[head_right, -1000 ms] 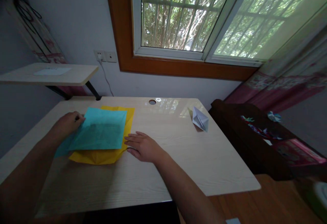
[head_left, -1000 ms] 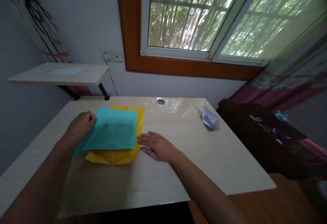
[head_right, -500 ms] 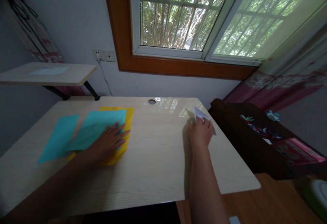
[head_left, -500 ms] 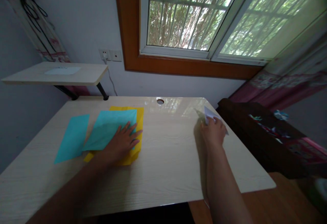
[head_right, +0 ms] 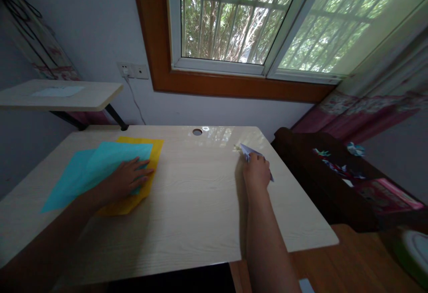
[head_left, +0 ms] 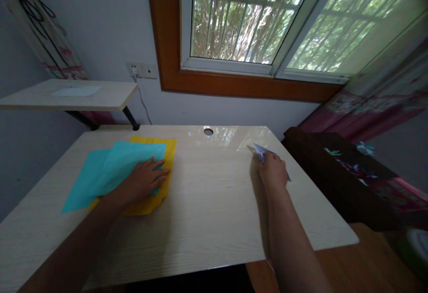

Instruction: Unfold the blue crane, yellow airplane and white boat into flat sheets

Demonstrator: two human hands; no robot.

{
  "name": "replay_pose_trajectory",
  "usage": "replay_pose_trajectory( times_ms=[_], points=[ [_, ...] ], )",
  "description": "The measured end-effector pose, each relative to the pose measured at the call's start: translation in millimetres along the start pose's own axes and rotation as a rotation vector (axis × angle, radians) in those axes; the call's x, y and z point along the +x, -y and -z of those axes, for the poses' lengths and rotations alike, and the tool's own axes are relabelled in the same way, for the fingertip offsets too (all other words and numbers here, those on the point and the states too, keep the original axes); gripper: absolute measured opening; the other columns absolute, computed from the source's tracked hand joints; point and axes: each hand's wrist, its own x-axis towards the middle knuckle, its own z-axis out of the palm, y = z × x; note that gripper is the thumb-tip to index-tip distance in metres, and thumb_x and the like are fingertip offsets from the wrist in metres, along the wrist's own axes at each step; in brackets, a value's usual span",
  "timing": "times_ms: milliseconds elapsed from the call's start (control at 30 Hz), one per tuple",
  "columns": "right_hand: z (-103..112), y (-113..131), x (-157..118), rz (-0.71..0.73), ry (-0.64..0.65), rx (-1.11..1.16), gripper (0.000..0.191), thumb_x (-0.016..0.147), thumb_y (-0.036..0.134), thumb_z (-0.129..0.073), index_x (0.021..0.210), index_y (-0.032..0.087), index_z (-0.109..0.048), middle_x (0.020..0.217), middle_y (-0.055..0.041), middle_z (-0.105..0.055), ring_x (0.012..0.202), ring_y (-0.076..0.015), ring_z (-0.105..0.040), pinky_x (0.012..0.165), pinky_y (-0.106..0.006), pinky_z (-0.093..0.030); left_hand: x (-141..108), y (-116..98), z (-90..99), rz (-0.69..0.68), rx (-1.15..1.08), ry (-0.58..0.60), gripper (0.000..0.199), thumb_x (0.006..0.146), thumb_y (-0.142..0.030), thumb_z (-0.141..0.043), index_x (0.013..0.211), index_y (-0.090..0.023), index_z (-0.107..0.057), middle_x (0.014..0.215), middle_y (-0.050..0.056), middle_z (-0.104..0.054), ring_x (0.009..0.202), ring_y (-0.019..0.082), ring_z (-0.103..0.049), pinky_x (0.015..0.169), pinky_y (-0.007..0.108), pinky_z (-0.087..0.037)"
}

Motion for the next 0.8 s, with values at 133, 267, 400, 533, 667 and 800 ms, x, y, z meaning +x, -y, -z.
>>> replay_pose_trajectory(
  times_ms=[133, 267, 400, 533, 667, 800],
  points=[
    [1.3, 1.1, 0.1, 0.014, -0.015, 0.056, 0.032, 0.088, 0.023, -0.053, 0.114, 0.016, -0.070, 0.106, -0.0151, -0.070, 0.100, -0.0300, -0.060, 0.077, -0.036, -0.044, 6.7, -15.6, 6.3, -0.084, -0.081, -0.149, 0.032, 0.099, -0.033, -0.050, 0.120, -0.025, -0.073, 0.140, 0.013, -0.060, 0.138, 0.037, -0.045, 0.113, 0.063, -0.034],
    [-2.5, -3.1, 4.9, -0.034, -0.054, 0.125, 0.031, 0.085, 0.023, -0.056, 0.110, 0.014, -0.072, 0.096, -0.0174, -0.072, 0.088, -0.0307, -0.062, 0.071, -0.038, -0.042, 16.6, -42.1, 15.8, -0.177, -0.119, -0.212, 0.030, 0.099, -0.027, -0.050, 0.120, -0.022, -0.070, 0.140, 0.011, -0.061, 0.137, 0.033, -0.047, 0.114, 0.060, -0.037],
    [-2.7, -2.6, 5.8, -0.027, -0.109, 0.235, 0.031, 0.084, 0.023, -0.056, 0.111, 0.015, -0.070, 0.090, -0.0140, -0.073, 0.080, -0.0267, -0.063, 0.071, -0.036, -0.043, 27.5, -63.6, 21.1, -0.258, -0.173, -0.280, 0.025, 0.099, -0.022, -0.050, 0.112, -0.020, -0.071, 0.130, 0.010, -0.066, 0.136, 0.029, -0.049, 0.113, 0.055, -0.040],
    [2.4, 14.8, -3.0, 0.135, -0.168, 0.487, 0.033, 0.088, 0.026, -0.055, 0.119, 0.019, -0.067, 0.099, -0.0110, -0.074, 0.089, -0.0249, -0.066, 0.081, -0.038, -0.046, 37.2, -77.3, 20.0, -0.285, -0.290, -0.368, 0.022, 0.097, -0.018, -0.052, 0.109, -0.020, -0.071, 0.118, 0.010, -0.071, 0.121, 0.025, -0.060, 0.106, 0.049, -0.047],
    [8.9, 47.6, -15.5, 0.156, -0.062, 1.004, 0.036, 0.084, 0.037, -0.066, 0.117, 0.022, -0.067, 0.098, -0.0079, -0.075, 0.077, -0.0204, -0.067, 0.076, -0.035, -0.051, 46.7, -82.7, 14.0, -0.188, -0.462, -0.414, 0.021, 0.095, -0.022, -0.056, 0.111, -0.022, -0.070, 0.109, 0.008, -0.073, 0.104, 0.023, -0.066, 0.098, 0.045, -0.051],
    [13.7, 84.0, -24.9, 0.156, 0.178, 1.501, 0.044, 0.072, 0.037, -0.079, 0.112, 0.024, -0.066, 0.096, -0.0044, -0.075, 0.085, -0.0190, -0.068, 0.079, -0.033, -0.052, 57.1, -82.1, 1.9, 0.026, -0.780, -0.416, 0.029, 0.093, -0.030, -0.060, 0.120, -0.022, -0.066, 0.115, 0.010, -0.070, 0.096, 0.022, -0.068, 0.084, 0.039, -0.057]
  ],
)
